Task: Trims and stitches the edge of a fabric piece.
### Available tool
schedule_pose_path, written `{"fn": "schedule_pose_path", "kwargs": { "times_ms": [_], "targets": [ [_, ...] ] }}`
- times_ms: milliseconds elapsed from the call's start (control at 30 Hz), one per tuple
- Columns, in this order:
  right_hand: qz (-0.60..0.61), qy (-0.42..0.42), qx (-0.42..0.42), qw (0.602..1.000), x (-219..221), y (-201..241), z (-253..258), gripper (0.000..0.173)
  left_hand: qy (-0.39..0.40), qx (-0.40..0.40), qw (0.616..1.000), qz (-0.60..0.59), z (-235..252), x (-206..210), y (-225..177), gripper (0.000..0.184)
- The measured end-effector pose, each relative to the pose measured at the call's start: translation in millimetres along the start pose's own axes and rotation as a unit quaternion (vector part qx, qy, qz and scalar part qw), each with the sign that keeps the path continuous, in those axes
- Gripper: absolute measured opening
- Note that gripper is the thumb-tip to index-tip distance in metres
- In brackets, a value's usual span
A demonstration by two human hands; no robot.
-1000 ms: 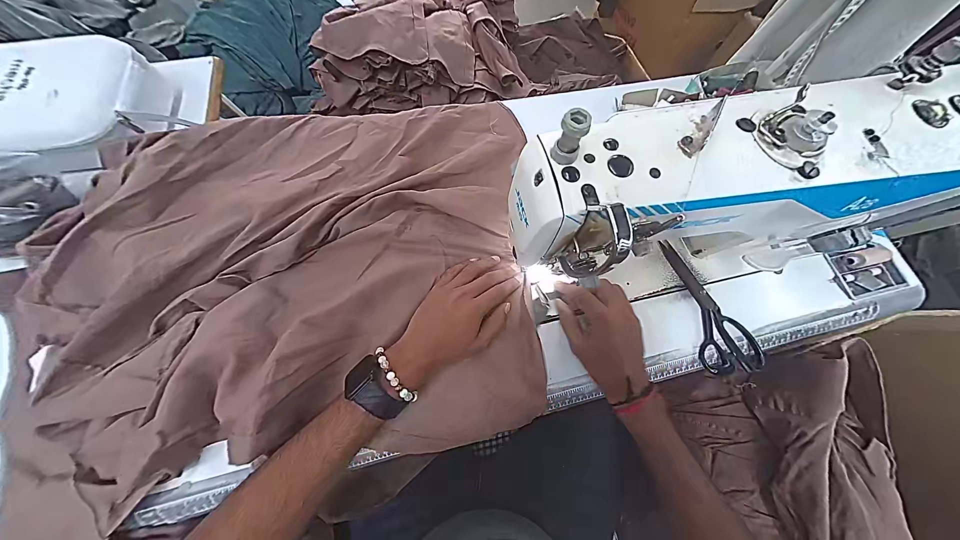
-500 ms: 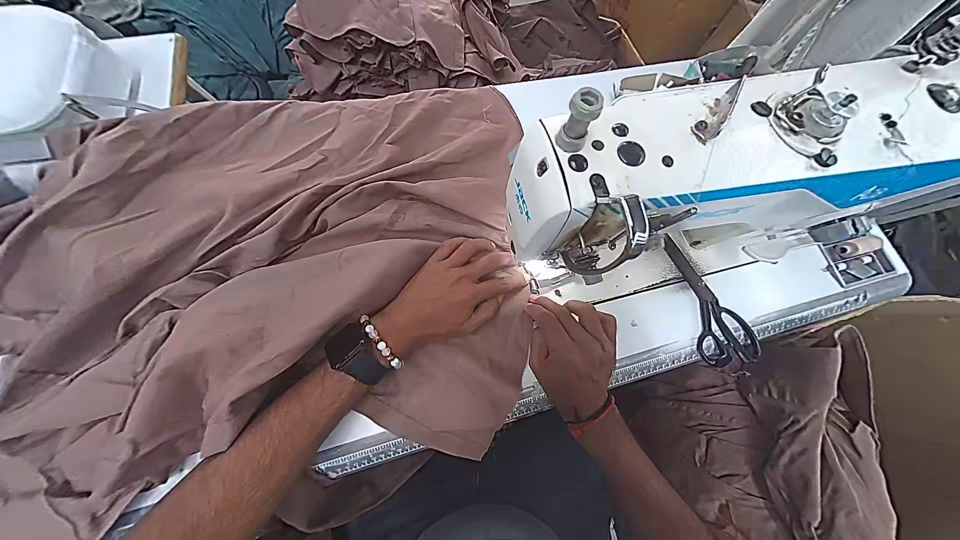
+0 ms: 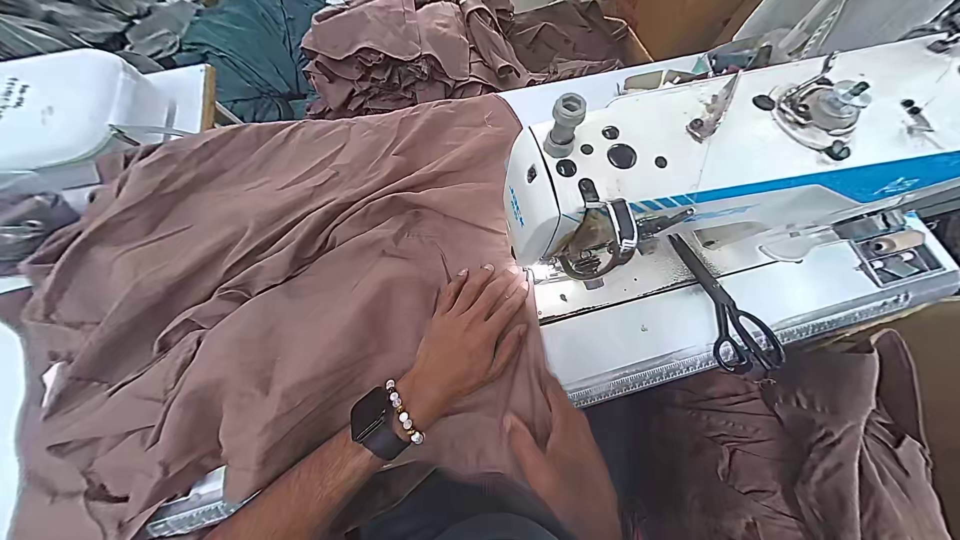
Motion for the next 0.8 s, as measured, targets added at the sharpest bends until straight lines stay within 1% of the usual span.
{"fn": "schedule_pose_path", "kwargs": {
  "times_ms": [33,67,100,167,267,433,633,800],
  "targets": [
    [0.04,-0.007,0.024,0.999,-0.9,-0.4,-15.9,0.044,-0.008,0.003,1.0,-0.001,0.9,-0.2,-0.6,0.05],
    [0.082,-0.022,0.04,0.996,-5.8,2.5,-24.6,0.035,-0.017,0.007,1.0,-0.003,1.2,-0.6,-1.9,0.047],
    [0.122,-0.031,0.045,0.991,-13.3,7.8,-24.8,0.034,-0.028,0.01,1.0,-0.003,2.9,-1.3,-2.5,0.045],
    [0.148,-0.044,0.024,0.988,-23.7,16.5,-13.3,0.041,-0.05,0.016,0.999,0.0,6.4,-3.4,-2.0,0.041],
    [0.122,-0.059,0.003,0.991,-23.1,16.9,-1.2,0.046,-0.061,0.027,0.998,0.009,7.5,-6.0,-1.8,0.04],
    [0.107,-0.068,0.027,0.992,-18.0,11.7,9.9,0.051,-0.052,0.044,0.998,0.016,9.5,-7.0,2.6,0.039],
    [0.064,-0.095,0.026,0.993,-13.4,6.4,24.3,0.051,-0.053,0.058,0.997,0.023,12.8,-8.8,4.0,0.038],
    [0.031,-0.111,-0.01,0.993,-7.1,4.0,40.6,0.049,-0.051,0.072,0.996,0.028,14.9,-9.4,5.9,0.036]
  ]
}}
Point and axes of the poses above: each hand's wrist, its own z-axis towards the middle knuckle, its own x-axis out of the palm, y = z × x, the point moved 7 cm from there along z, towards the middle knuckle, and after that the axes turned 7 degrees about -y, right-handed, at the moved point
